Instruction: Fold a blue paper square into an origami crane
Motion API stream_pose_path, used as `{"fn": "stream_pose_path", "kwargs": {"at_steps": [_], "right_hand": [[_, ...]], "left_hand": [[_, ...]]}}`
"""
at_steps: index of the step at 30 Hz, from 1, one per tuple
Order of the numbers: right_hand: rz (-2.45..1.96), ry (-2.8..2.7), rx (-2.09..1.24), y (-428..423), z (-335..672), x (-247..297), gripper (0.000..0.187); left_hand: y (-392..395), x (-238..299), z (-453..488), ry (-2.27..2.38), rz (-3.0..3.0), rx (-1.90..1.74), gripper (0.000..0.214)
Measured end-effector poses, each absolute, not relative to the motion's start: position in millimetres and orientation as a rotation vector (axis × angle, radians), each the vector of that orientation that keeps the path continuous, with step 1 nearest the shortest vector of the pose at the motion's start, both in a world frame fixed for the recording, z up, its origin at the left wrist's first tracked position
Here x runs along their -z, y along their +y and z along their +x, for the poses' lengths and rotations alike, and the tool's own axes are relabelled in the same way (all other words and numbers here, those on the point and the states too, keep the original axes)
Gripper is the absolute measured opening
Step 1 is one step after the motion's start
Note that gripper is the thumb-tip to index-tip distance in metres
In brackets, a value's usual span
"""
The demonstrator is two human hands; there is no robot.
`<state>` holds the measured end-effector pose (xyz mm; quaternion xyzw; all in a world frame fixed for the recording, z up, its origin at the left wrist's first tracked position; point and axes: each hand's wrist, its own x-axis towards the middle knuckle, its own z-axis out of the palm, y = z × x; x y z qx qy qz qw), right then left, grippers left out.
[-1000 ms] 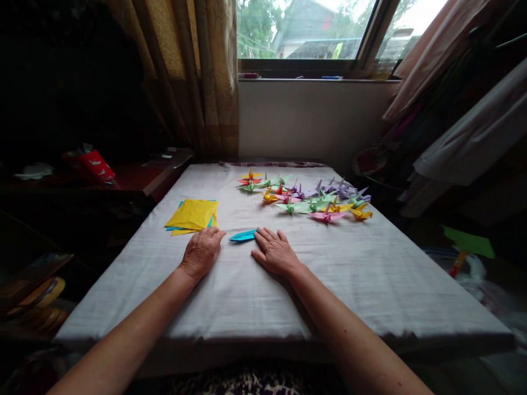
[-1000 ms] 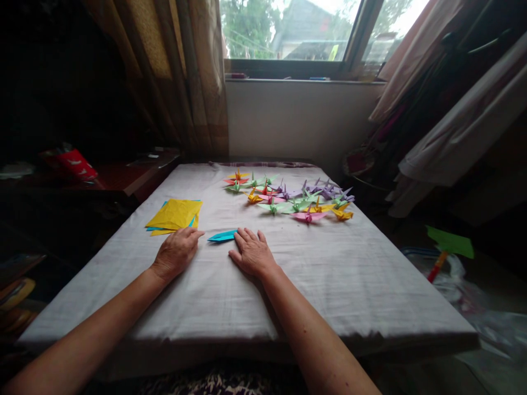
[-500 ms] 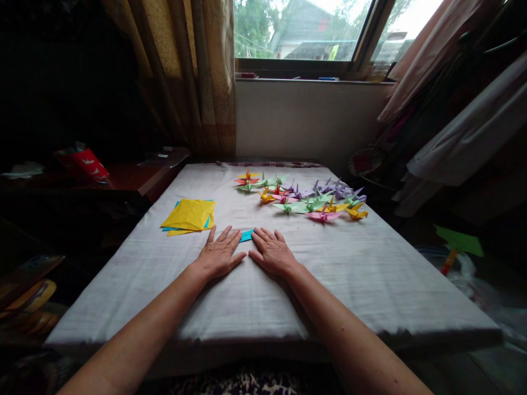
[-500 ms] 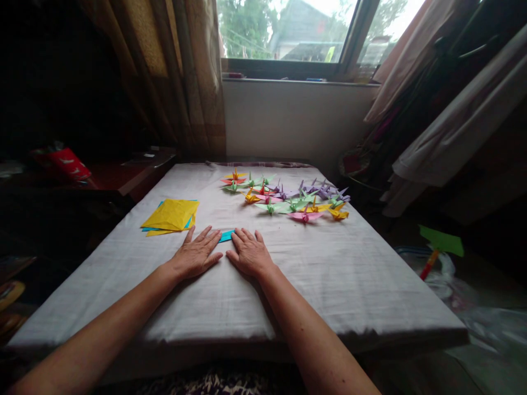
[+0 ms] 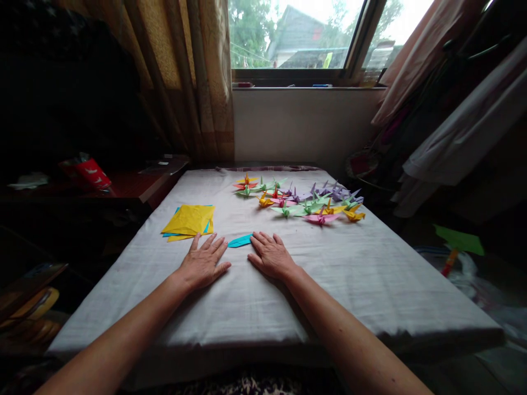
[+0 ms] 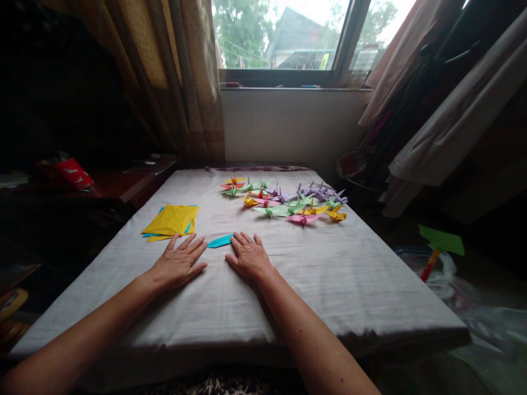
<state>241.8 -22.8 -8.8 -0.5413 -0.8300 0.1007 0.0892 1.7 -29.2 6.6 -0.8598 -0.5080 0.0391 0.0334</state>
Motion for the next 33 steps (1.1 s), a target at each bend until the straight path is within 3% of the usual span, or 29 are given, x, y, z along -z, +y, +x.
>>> {"fn": "stream_pose_path", "kwargs": {"at_steps": [18,22,33], "right_hand": [[-1.611,-2.395,-0.192,-22,235,7,0.05],[-1.497,-2.506,-0.295,-17,220,5,0.052],[-1.793,-2.339,-0.329,-21,226,9,0.053]], "left_hand": [[-21,14,30,-1.501,-2.741,0.02,0.056],[-21,16,28,-1.499,-2.732,0.047,0.056],[-21,10,31,-1.531,-2.727,0.04,0.052]]}}
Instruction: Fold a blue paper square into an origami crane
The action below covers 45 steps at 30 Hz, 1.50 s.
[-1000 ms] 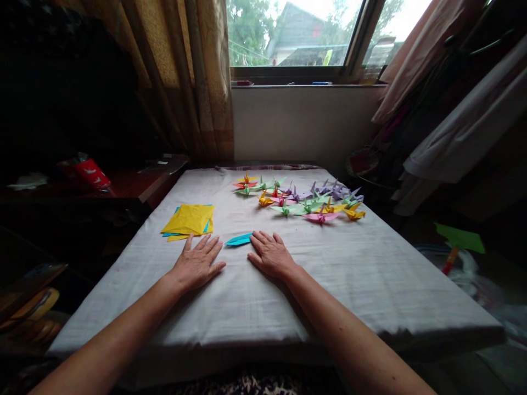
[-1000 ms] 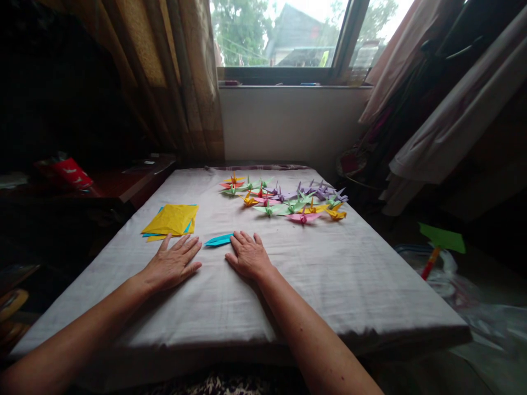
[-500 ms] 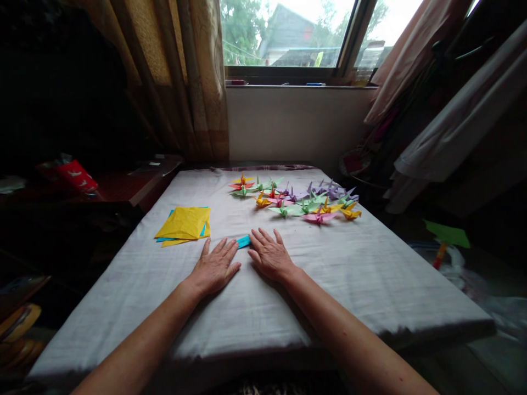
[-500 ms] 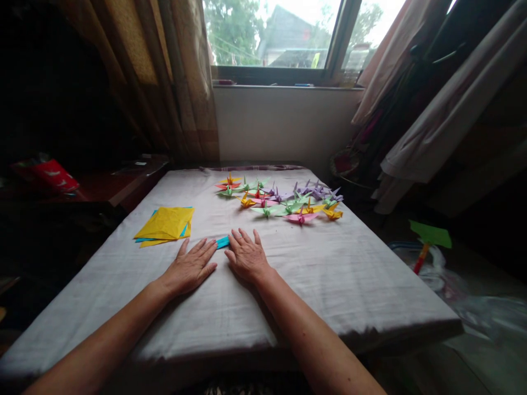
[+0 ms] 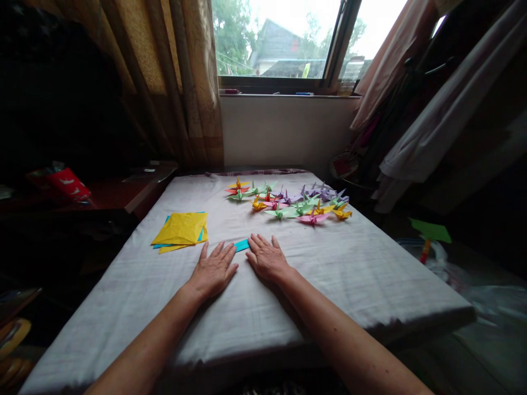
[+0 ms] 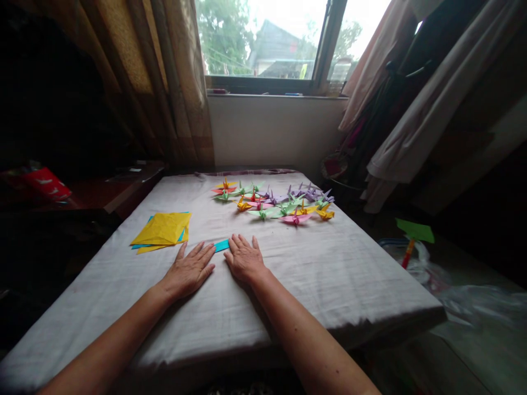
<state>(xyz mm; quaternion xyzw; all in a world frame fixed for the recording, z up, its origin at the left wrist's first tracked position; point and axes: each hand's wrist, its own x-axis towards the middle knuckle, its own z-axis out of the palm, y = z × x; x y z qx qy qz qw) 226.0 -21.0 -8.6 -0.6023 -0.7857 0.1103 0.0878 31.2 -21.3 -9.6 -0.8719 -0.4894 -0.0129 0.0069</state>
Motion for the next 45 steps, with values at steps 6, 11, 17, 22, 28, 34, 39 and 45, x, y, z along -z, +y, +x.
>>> {"fn": "stream_pose_path", "kwargs": {"at_steps": [6,11,17,22,28,34,39,45], "right_hand": [[-1.807,-2.318,-0.246,-26,234,6,0.05],[-1.745,-2.29,-0.078,-46,236,4,0.037],[-1.586,-2.353,-0.06,-61,236,0,0.02],[-1.46,-2.407,-0.177,-48,247,-4,0.022],[-1.216,-2.628,-0.264,-7,256,2,0.048],[-1.184,-2.716,-0.414,-13,267,4,0.057],[-1.199,-2.697,-0.476,-30,280,6,0.06],[-1.23,-2.678,-0.546,-36,283,7,0.062]], "left_hand": [[-14,1,30,-1.43,-2.736,0.05,0.048],[10,-10,35,-1.232,-2.729,0.157,0.035],[33,-14,46,-1.251,-2.732,0.26,0.024],[32,-5,51,-1.447,-2.768,0.399,0.021],[30,5,49,-1.589,-2.789,0.56,0.023],[35,5,48,-1.693,-2.752,0.597,0.024],[45,7,45,-1.687,-2.744,0.634,0.021],[59,9,42,-1.742,-2.713,0.702,0.018]]}}
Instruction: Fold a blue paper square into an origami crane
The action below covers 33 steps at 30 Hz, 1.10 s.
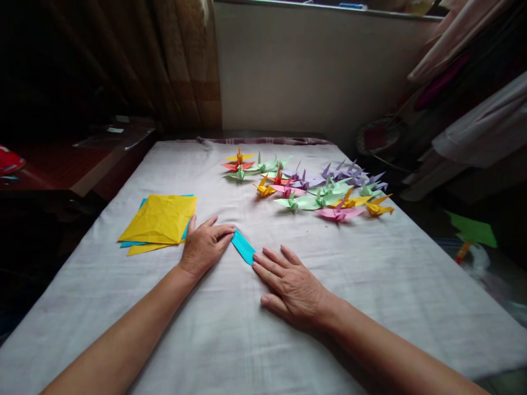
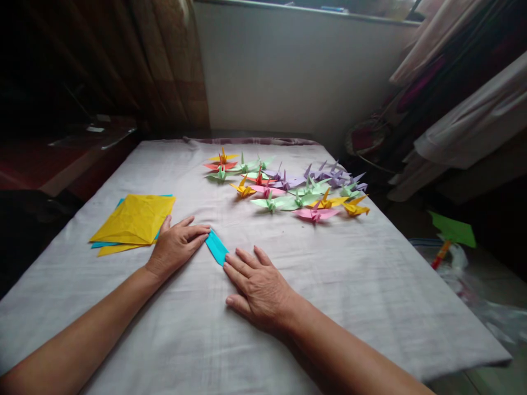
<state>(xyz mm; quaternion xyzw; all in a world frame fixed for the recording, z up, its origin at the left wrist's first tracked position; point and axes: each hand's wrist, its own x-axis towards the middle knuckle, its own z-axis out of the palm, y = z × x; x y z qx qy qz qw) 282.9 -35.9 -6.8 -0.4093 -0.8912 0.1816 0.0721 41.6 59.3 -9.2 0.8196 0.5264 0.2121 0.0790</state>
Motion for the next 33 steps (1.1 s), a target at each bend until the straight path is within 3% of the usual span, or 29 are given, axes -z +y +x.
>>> {"fn": "stream_pose_path", "kwargs": {"at_steps": [6,11,25,33], "right_hand": [[-1.247,-2.658,-0.584,-37,283,7,0.061],[-1.245,-2.643,-0.607,-37,283,8,0.062],[-1.261,-2.623,-0.574,-38,281,6,0.059],[-1.292,-2.625,-0.504,-37,278,2,0.057]], "left_hand": [[45,6,48,1.368,2.726,-0.632,0.029],[24,9,46,0.963,2.748,-0.316,0.045],[49,12,32,1.212,2.687,-0.185,0.047],[37,9,47,1.446,2.723,-0.37,0.043]]}}
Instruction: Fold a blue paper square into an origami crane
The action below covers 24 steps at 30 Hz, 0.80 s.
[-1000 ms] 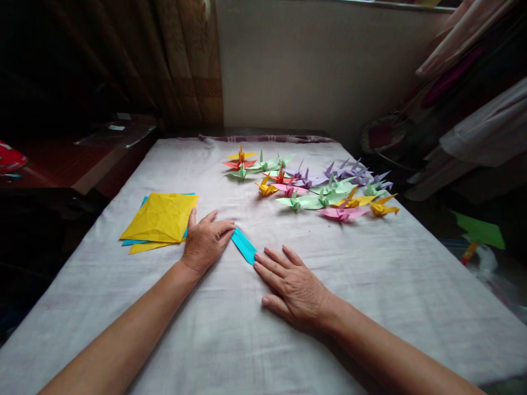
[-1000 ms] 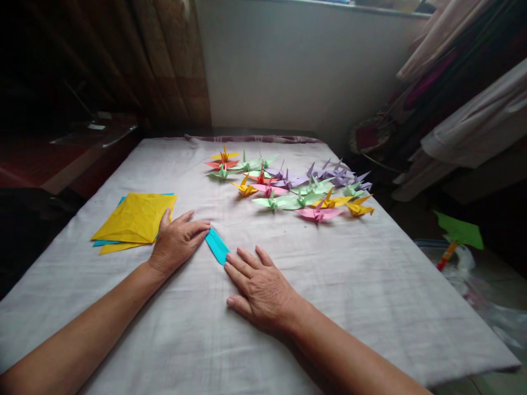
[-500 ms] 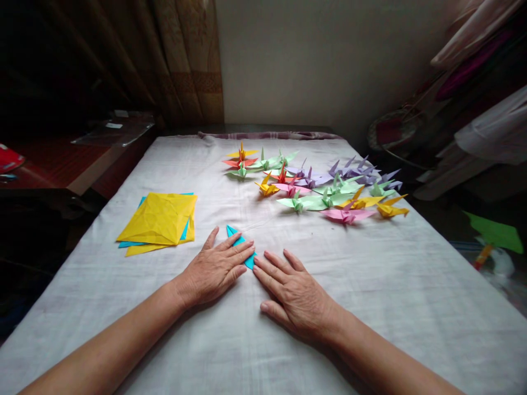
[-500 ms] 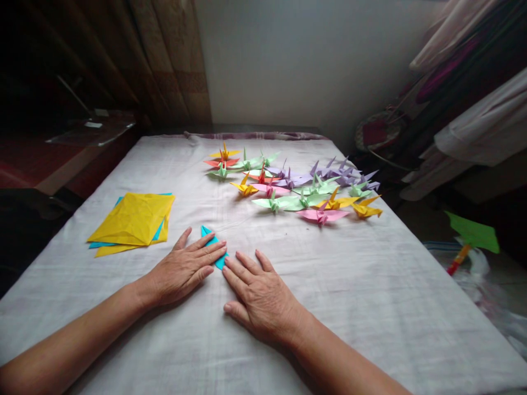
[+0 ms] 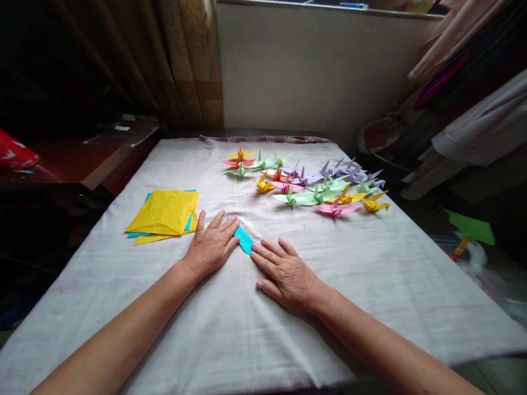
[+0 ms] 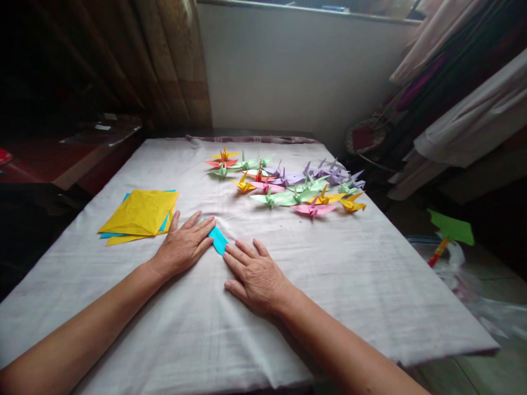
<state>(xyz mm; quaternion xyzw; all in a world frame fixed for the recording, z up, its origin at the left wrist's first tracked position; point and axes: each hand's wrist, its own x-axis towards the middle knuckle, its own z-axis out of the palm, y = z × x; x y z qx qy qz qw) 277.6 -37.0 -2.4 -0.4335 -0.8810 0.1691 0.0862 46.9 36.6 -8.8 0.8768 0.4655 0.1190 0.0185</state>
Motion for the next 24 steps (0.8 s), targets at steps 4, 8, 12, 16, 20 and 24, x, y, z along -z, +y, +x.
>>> {"fn": "stream_pose_path", "kwargs": {"at_steps": [4,8,12,16,20,24], "right_hand": [[-1.28,-2.596,-0.467,-40,273,2,0.05],[-1.189,-2.551,-0.441,-33,269,-3,0.041],[-1.092,-2.486,-0.454,-5,276,-8,0.036],[-1.121,-2.432,-0.427,22,280,0,0.042],[-1.014,-2.437,-0.408,23,273,12,0.036],[-0.99,-2.431,-0.395,15,266,16,0.031]], "left_hand": [[24,6,46,1.301,2.809,-0.48,0.036],[18,3,45,1.112,2.902,-0.554,0.024],[17,3,44,1.038,2.977,-0.597,0.026],[15,8,41,1.094,2.931,-0.676,0.026],[13,11,35,1.076,2.875,-0.779,0.027],[11,11,30,1.033,2.761,-0.732,0.027]]}}
